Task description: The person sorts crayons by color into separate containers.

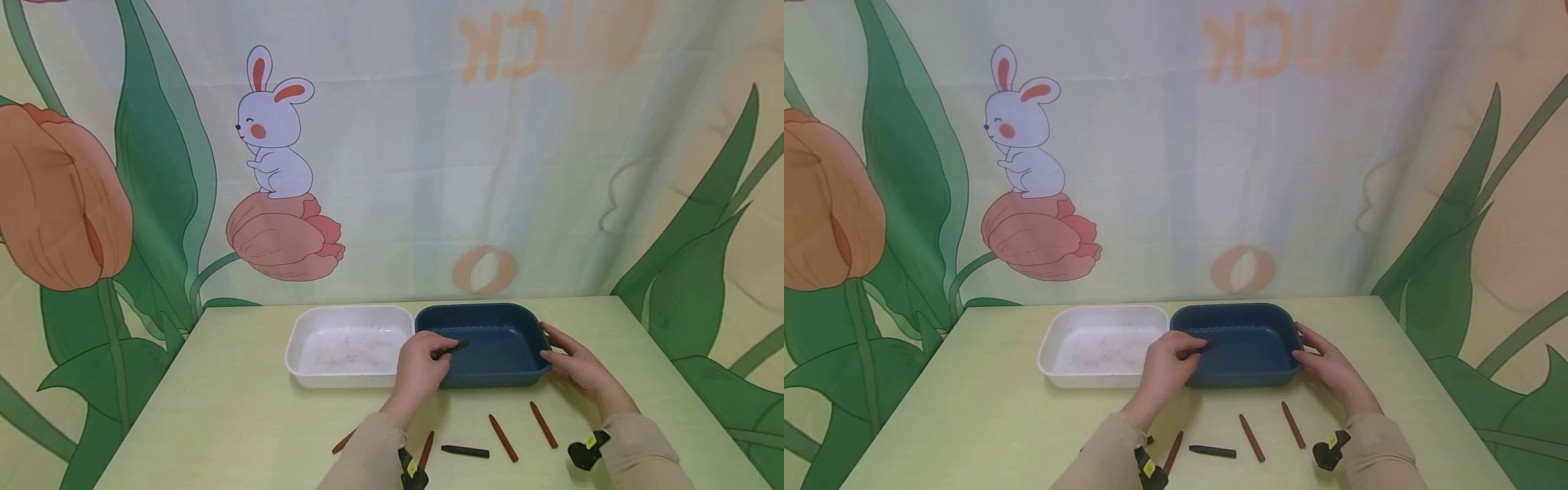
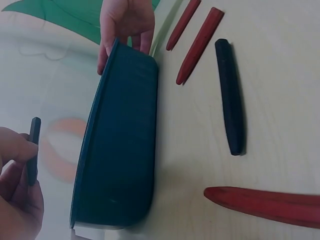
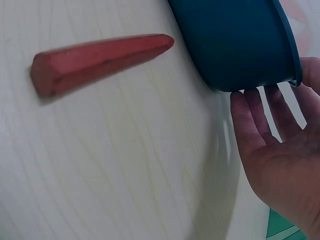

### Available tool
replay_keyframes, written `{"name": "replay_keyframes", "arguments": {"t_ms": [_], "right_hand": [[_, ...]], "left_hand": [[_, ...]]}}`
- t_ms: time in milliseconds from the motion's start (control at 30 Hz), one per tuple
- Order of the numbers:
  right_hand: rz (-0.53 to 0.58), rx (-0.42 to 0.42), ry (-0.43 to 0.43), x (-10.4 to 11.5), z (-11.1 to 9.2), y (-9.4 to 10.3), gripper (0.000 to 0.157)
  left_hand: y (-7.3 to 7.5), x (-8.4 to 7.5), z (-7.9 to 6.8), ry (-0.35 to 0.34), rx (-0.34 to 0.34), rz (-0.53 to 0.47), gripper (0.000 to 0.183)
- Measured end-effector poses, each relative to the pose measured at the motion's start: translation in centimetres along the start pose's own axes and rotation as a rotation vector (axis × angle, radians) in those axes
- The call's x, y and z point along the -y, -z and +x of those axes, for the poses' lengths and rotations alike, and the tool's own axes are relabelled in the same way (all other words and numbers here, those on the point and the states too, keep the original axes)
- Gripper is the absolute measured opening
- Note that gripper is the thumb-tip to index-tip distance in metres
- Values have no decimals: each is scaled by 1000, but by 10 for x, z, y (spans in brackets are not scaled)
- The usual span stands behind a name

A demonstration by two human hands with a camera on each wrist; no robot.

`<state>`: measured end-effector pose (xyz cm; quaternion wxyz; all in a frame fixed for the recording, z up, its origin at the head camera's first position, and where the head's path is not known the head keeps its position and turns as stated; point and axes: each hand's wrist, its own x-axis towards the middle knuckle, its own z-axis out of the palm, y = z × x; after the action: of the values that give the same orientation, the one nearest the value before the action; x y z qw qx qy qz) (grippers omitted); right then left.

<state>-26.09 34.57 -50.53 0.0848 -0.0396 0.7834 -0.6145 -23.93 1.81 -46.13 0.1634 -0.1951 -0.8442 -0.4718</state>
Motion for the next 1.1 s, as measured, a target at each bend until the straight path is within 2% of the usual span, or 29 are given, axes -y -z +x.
{"name": "replay_keyframes", "arguments": {"t_ms": [567,867,1100], "right_hand": [[-6,2,0,0,-1,-1,71],[-6,-6,8,-1,0,0,71],[-13,-3,14,-1,-1,-1,70]], "left_hand": [[-11,3,32,73,34,-14,23],[-17,3,40,174,16,-28,22],[-20,3,43,215,11,-36,21]]}}
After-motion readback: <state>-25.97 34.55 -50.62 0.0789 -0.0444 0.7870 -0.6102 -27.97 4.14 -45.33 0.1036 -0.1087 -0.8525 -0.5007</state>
